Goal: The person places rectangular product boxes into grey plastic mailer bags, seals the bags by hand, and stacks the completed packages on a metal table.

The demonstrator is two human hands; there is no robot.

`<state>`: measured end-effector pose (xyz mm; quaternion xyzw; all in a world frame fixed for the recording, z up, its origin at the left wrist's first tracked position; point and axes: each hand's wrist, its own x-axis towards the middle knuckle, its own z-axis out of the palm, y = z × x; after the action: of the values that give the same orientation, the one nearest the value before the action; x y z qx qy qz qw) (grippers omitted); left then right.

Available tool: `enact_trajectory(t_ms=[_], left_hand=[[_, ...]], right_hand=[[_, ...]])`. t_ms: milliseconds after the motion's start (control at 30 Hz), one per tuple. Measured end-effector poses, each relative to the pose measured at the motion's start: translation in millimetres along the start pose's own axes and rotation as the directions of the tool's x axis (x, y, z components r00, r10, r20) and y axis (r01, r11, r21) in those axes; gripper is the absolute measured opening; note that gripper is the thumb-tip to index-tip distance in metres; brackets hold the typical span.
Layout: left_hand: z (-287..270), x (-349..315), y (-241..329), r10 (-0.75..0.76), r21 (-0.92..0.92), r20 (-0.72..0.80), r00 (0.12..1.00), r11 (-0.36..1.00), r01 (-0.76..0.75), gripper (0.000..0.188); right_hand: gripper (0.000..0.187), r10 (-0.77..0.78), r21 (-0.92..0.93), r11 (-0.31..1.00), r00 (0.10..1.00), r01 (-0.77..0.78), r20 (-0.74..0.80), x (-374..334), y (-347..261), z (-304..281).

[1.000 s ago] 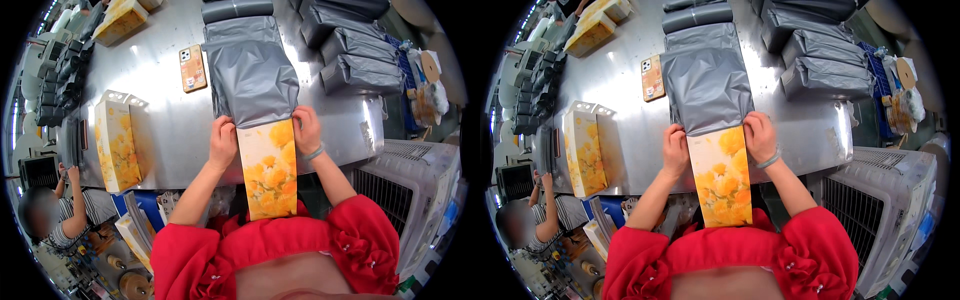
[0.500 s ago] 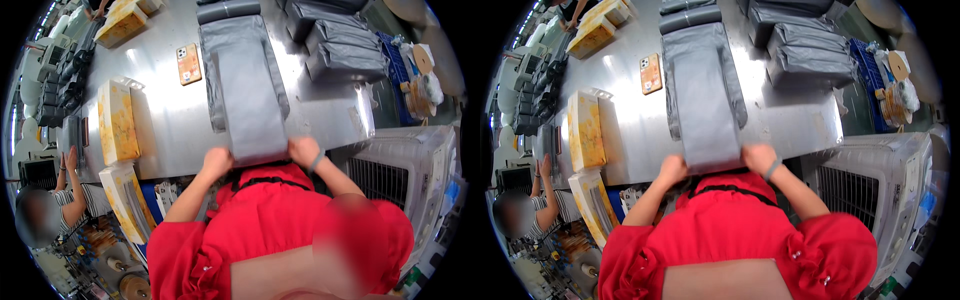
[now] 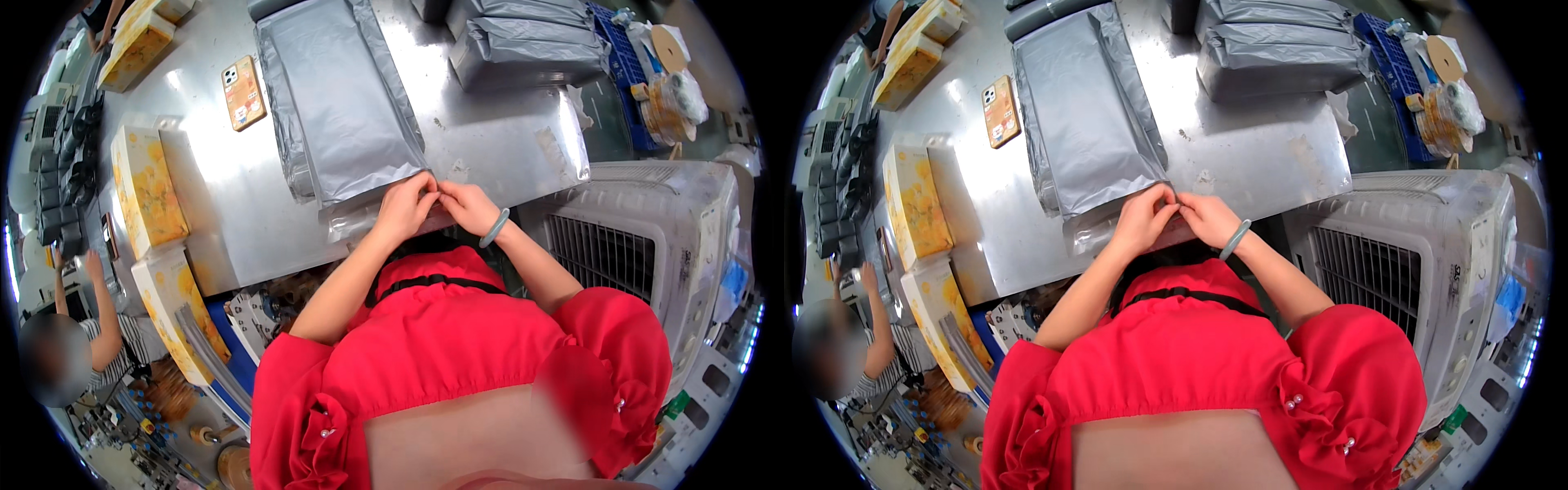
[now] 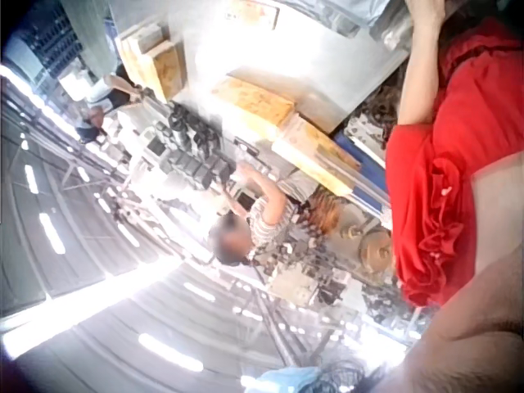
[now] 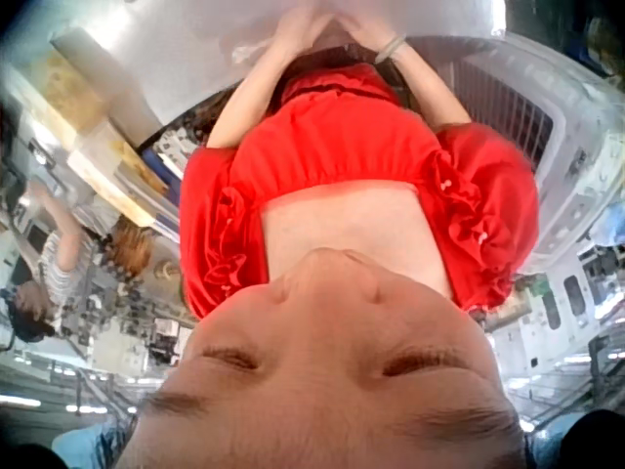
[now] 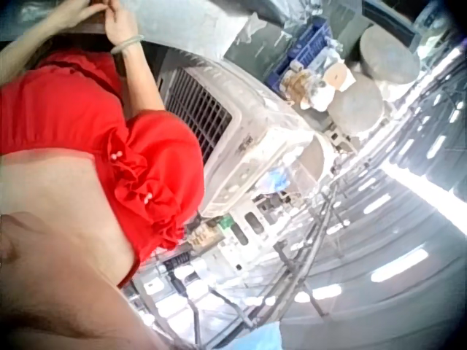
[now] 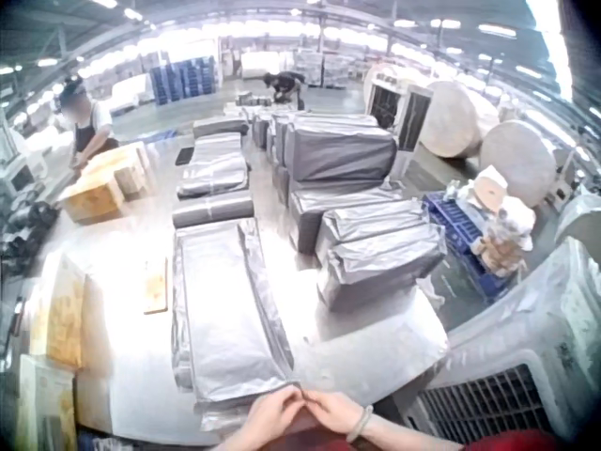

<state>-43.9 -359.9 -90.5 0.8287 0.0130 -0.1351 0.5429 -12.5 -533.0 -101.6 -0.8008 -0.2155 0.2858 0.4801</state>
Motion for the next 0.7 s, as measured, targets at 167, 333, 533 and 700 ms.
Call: enact_trajectory(t_ms=[167,333,533,700], left_hand=[[0,-151,-98,0.291,0.404,-0.339,0.894,0.904,-0.141,0.012],[-46,-287,-156,-0.642,0.833,0.259,0.722,0.526,0.169,0.027],[-141,-88,-18,0.649,0.828,0.246,0.72,0.246,-0.505,0.027],[-159,-51,-63,0.682,0.738,0.212,0.7,0.357,-0.572,0.015]], right_hand=[[0.028,0.095,0.526,0.83,0.977,-0.184,0.192,-3,11,-1],[0.046,-0.106,-0.298,0.945,0.989,0.132,0.102,-3,-16,-37],[0.038,-0.641,-0.673,-0.014,0.51,0.74,0.574,40,-38,-52],[0.024,-0.787,-0.561,0.336,0.553,0.757,0.275,84,-11,-51]])
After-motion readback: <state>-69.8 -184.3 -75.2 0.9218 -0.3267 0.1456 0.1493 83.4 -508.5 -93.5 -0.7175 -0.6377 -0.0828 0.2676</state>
